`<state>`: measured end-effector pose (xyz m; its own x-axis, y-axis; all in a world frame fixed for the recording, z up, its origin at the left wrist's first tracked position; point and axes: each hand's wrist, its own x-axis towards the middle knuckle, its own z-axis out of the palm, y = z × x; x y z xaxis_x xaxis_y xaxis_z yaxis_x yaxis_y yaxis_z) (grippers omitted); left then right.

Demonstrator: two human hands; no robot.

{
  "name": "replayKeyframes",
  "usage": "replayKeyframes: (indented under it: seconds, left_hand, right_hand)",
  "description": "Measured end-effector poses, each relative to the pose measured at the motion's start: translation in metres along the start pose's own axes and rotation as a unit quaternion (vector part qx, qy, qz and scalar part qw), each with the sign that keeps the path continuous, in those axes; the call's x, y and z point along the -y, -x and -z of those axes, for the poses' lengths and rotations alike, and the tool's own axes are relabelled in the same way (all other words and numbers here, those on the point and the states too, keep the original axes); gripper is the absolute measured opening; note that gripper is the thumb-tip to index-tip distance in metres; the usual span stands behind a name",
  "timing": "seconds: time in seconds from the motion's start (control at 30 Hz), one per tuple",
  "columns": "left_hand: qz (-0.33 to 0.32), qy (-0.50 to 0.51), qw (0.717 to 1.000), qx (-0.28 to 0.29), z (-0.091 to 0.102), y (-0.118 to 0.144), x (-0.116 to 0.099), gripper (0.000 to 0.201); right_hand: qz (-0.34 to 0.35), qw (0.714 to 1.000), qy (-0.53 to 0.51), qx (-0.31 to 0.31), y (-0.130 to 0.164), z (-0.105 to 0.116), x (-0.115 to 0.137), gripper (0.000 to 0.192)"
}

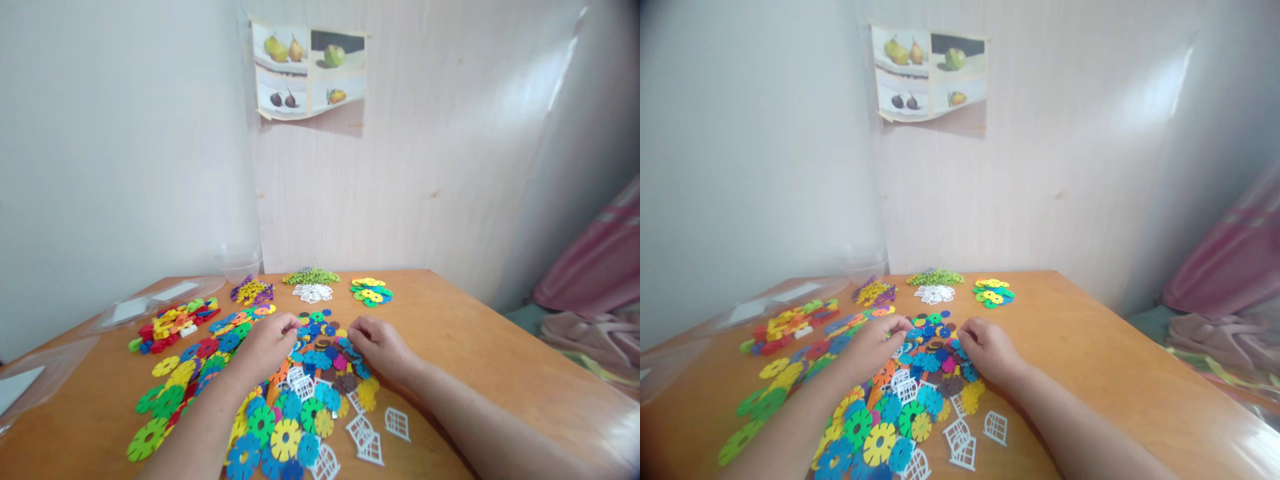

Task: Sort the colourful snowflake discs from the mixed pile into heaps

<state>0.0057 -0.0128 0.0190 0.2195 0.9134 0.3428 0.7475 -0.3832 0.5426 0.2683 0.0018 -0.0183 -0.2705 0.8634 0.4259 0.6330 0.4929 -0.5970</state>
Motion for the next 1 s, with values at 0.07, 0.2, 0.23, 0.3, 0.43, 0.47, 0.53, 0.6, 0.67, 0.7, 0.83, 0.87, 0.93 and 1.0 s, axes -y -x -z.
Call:
replayKeyframes:
  seconds: [0.07, 0.2, 0.23, 0.3, 0.43, 0.47, 0.53, 0.6, 0.67, 0.7, 0.83, 0.87, 0.93, 1.0]
  left_hand:
    - [0.008, 0.005, 1.0, 0.006, 0.001, 0.0, 0.0, 0.022]
    - [0.027, 0.017, 0.999, 0.028, 0.008, 0.002, -0.002, 0.023]
    - [0.032, 0.018, 0.999, 0.033, 0.011, 0.003, -0.003, 0.024]
    - [0.041, 0.016, 0.998, 0.047, 0.016, 0.004, -0.004, 0.025]
    - [0.043, -0.006, 0.995, 0.088, 0.023, 0.008, 0.0, 0.026]
    - [0.034, -0.013, 0.995, 0.096, 0.024, 0.009, 0.001, 0.026]
    - [0.01, -0.034, 0.994, 0.105, 0.025, 0.009, 0.005, 0.026]
    - [-0.007, -0.059, 0.992, 0.109, 0.024, 0.01, 0.008, 0.026]
    - [-0.012, -0.079, 0.991, 0.111, 0.024, 0.01, 0.011, 0.024]
    - [-0.013, -0.084, 0.99, 0.111, 0.024, 0.01, 0.011, 0.023]
    - [-0.014, -0.084, 0.99, 0.11, 0.022, 0.01, 0.013, 0.02]
    - [-0.013, -0.08, 0.991, 0.109, 0.021, 0.01, 0.013, 0.02]
    - [-0.01, -0.071, 0.992, 0.105, 0.02, 0.01, 0.014, 0.02]
    - [-0.011, -0.061, 0.993, 0.098, 0.019, 0.009, 0.014, 0.02]
  right_hand:
    - [-0.003, 0.999, -0.003, 0.035, 0.001, 0.003, 0.003, 0.025]
    - [-0.029, 0.991, -0.024, 0.128, 0.003, 0.012, 0.008, 0.024]
    - [-0.031, 0.988, -0.03, 0.15, 0.004, 0.013, 0.01, 0.024]
    - [-0.032, 0.981, -0.039, 0.19, 0.008, 0.016, 0.016, 0.023]
    - [-0.017, 0.973, -0.033, 0.227, 0.015, 0.013, 0.031, 0.023]
    - [-0.01, 0.974, -0.025, 0.227, 0.016, 0.012, 0.035, 0.024]
    - [0.006, 0.977, -0.006, 0.215, 0.018, 0.008, 0.04, 0.025]
    - [0.021, 0.98, 0.011, 0.199, 0.019, 0.005, 0.043, 0.026]
    - [0.029, 0.983, 0.022, 0.179, 0.019, 0.003, 0.043, 0.027]
    - [0.03, 0.985, 0.025, 0.168, 0.019, 0.002, 0.042, 0.027]
    - [0.025, 0.989, 0.026, 0.146, 0.017, 0.0, 0.04, 0.022]
    - [0.023, 0.989, 0.023, 0.143, 0.017, -0.001, 0.039, 0.02]
    - [0.02, 0.991, 0.011, 0.133, 0.017, -0.003, 0.038, 0.018]
    - [0.017, 0.992, -0.007, 0.123, 0.016, -0.006, 0.037, 0.017]
